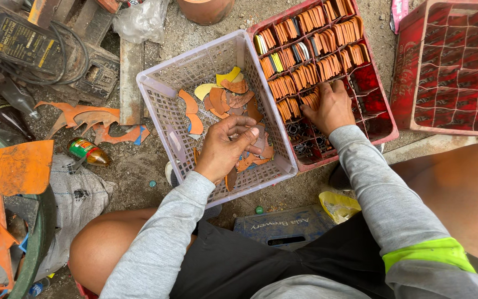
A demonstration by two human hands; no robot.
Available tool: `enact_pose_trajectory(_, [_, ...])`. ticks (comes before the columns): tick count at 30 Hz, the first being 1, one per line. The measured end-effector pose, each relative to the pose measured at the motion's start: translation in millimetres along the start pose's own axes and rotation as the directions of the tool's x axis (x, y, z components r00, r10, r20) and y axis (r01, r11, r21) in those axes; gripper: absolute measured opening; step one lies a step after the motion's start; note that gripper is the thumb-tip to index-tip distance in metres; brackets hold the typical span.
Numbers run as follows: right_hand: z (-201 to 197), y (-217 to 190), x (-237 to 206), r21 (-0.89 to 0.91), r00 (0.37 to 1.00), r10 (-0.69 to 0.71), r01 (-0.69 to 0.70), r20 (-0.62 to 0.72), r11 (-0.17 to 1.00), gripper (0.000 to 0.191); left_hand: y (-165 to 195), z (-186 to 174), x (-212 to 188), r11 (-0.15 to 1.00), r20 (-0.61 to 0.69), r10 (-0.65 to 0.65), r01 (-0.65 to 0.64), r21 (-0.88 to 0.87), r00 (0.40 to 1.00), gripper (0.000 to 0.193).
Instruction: The person sorts orange and yellow plastic pieces from a white basket into a red crate with compartments. They pick up pieces, separate them, and place them into the crate while sitting on the ground.
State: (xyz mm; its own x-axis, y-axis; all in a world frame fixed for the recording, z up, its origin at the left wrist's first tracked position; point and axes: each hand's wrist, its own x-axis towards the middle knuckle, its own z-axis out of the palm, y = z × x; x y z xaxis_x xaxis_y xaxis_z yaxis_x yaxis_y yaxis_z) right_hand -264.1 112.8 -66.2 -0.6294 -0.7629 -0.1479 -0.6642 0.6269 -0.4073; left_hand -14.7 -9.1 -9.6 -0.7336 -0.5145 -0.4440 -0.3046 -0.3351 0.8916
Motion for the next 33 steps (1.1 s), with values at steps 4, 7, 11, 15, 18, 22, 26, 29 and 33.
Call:
enact_pose_trajectory(4, [4.7,2.0,-2.3,-0.071,0.995,-0.098,0.096,-0.031,0.993,0.064,-3.1,3.7,1.8,0.999,0.028,0.047,-0.047,0.023,0.999,0.029])
enact_pose_trajectory(7, [9.3,1.3,-9.5,-0.093,0.976,-0.176,0.164,-0.131,0.982,0.070,-3.2,4.1,1.4,0.996,0.031,0.026,-0.028,0.081,0.999,0.029])
enact_pose_trajectory(11, [5.5,3.8,-15.9,-0.051,0.990,-0.118,0.114,-0.082,0.992,0.071,-1.5,3.0,-0.9,0.990,0.034,0.030,-0.035,0.135,0.999,0.029])
enact_pose_trajectory(15, [0.8,5.0,-16.7,-0.051,0.995,-0.081,0.078,-0.061,0.996,0.060,-0.1,1.7,-1.0,0.984,0.026,0.007,-0.011,0.179,1.000,0.029])
enact_pose_trajectory(18, [1.1,5.0,-18.0,-0.068,0.993,-0.096,0.091,-0.064,0.994,0.050,-0.2,2.6,-0.6,0.985,0.030,0.023,-0.028,0.170,0.999,0.029])
enact_pose_trajectory(22, [5.7,3.8,-20.5,-0.041,0.984,-0.131,0.127,-0.119,0.991,0.048,-0.3,2.6,-1.0,0.978,0.026,0.023,-0.028,0.206,0.999,0.029])
enact_pose_trajectory(26, [11.8,4.2,-21.7,-0.115,0.972,-0.204,0.191,-0.118,0.975,0.053,0.2,1.5,-1.2,0.980,0.028,0.026,-0.031,0.196,0.999,0.029])
enact_pose_trajectory(29, [13.7,9.4,-21.1,-0.077,0.975,-0.208,0.202,-0.078,0.976,0.060,0.3,2.4,-0.7,0.982,0.030,0.026,-0.031,0.186,0.999,0.029])
enact_pose_trajectory(33, [-1.8,7.2,-16.0,-0.040,0.973,-0.226,0.224,-0.050,0.974,0.072,5.5,-3.3,0.1,0.973,-0.040,0.024,-0.015,0.229,0.999,0.027])
